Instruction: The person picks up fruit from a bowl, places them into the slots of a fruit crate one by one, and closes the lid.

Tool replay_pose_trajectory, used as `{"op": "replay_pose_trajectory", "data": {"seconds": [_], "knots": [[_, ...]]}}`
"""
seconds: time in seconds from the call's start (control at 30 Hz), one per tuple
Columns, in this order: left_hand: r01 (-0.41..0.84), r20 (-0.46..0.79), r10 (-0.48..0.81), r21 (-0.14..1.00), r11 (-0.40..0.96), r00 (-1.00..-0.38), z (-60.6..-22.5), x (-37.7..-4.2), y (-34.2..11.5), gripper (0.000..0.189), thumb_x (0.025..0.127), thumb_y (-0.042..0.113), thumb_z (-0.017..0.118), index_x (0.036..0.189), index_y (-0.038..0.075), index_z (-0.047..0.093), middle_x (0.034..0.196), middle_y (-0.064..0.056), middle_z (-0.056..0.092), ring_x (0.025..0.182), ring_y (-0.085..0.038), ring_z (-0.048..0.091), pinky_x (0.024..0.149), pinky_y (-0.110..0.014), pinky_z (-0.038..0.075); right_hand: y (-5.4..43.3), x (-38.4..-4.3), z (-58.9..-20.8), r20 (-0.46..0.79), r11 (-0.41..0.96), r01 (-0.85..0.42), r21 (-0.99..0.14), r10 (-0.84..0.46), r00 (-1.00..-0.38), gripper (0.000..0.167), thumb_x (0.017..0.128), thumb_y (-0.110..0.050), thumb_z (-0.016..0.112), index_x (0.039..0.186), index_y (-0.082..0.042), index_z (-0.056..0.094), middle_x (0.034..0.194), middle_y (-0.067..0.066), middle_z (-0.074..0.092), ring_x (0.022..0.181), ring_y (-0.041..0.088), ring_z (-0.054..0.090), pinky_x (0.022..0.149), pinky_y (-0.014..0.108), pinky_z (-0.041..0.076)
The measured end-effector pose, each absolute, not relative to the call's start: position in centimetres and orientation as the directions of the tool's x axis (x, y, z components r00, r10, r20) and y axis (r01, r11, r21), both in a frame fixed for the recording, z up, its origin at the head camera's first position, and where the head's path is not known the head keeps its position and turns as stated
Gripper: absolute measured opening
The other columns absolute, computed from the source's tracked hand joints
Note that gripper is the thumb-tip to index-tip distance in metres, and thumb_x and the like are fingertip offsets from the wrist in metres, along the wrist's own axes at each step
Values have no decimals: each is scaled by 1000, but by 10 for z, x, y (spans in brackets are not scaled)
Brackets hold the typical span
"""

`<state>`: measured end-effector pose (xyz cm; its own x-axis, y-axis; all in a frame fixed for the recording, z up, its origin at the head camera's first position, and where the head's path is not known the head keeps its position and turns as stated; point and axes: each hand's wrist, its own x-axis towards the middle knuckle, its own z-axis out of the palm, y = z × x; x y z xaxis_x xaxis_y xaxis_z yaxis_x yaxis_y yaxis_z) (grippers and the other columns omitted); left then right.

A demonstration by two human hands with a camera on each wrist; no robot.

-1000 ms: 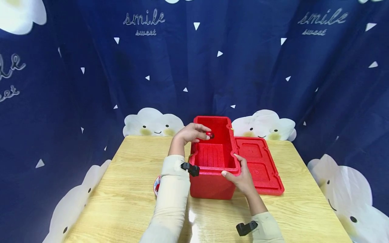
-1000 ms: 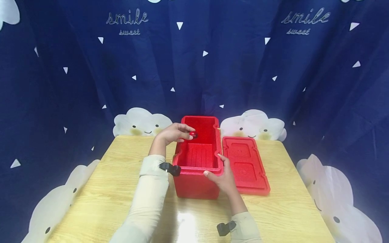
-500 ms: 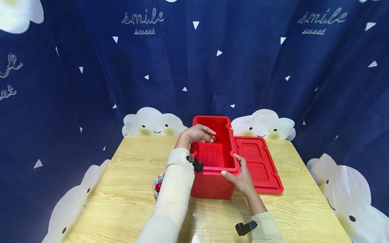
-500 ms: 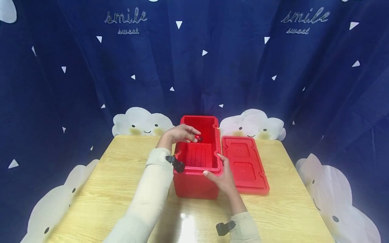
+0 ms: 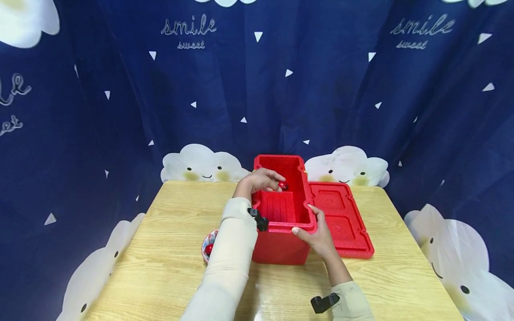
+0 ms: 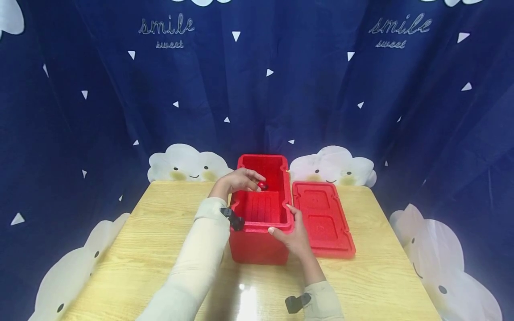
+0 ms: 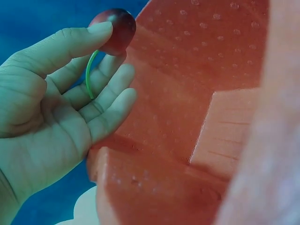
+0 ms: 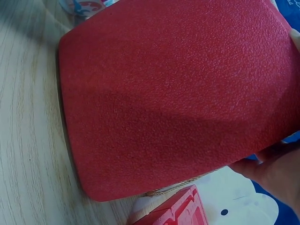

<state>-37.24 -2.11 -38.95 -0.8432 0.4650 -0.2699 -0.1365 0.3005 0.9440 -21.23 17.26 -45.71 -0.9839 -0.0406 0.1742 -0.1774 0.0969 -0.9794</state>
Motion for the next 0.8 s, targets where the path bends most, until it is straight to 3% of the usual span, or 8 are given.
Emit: {"op": "replay_pose_trajectory", "data": {"seconds": [0.2, 0.4, 0.6, 0.8], "knots": [[-117, -260, 489, 946, 303, -833, -389, -373, -22, 37, 76, 1, 72, 112, 4, 66, 102, -8, 64, 89, -23, 61, 76, -31, 52, 172, -213, -460, 188, 78, -189, -979, -27, -982, 76, 75, 2, 72, 136, 1, 27, 130, 19, 41, 110, 34, 47, 81, 26, 48], [-60, -219, 486, 945, 321, -846, -381, -367, -30, 40, 75, 10, 75, 113, 6, 64, 104, -7, 63, 94, -23, 59, 76, -33, 51, 174, -213, -460, 163, 94, -166, -982, -38, -986, 77, 75, -2, 73, 136, -2, 27, 133, 22, 38, 115, 39, 44, 79, 27, 49], [80, -100, 461, 931, 355, -882, -372, -344, -45, 39, 76, 16, 74, 113, 6, 64, 102, -5, 63, 94, -22, 57, 78, -36, 50, 173, -209, -454, 122, 106, -126, -986, -43, -992, 78, 76, -5, 75, 137, -5, 26, 134, 21, 37, 117, 41, 42, 81, 28, 48], [139, -3, 436, 945, 294, -900, -378, -314, -59, 39, 81, 17, 70, 115, 1, 61, 99, -8, 63, 85, -24, 59, 75, -42, 51, 176, -210, -450, 132, 116, -143, -983, -97, -987, 82, 77, -8, 74, 139, -3, 20, 135, 24, 34, 117, 44, 40, 81, 31, 48]]}}
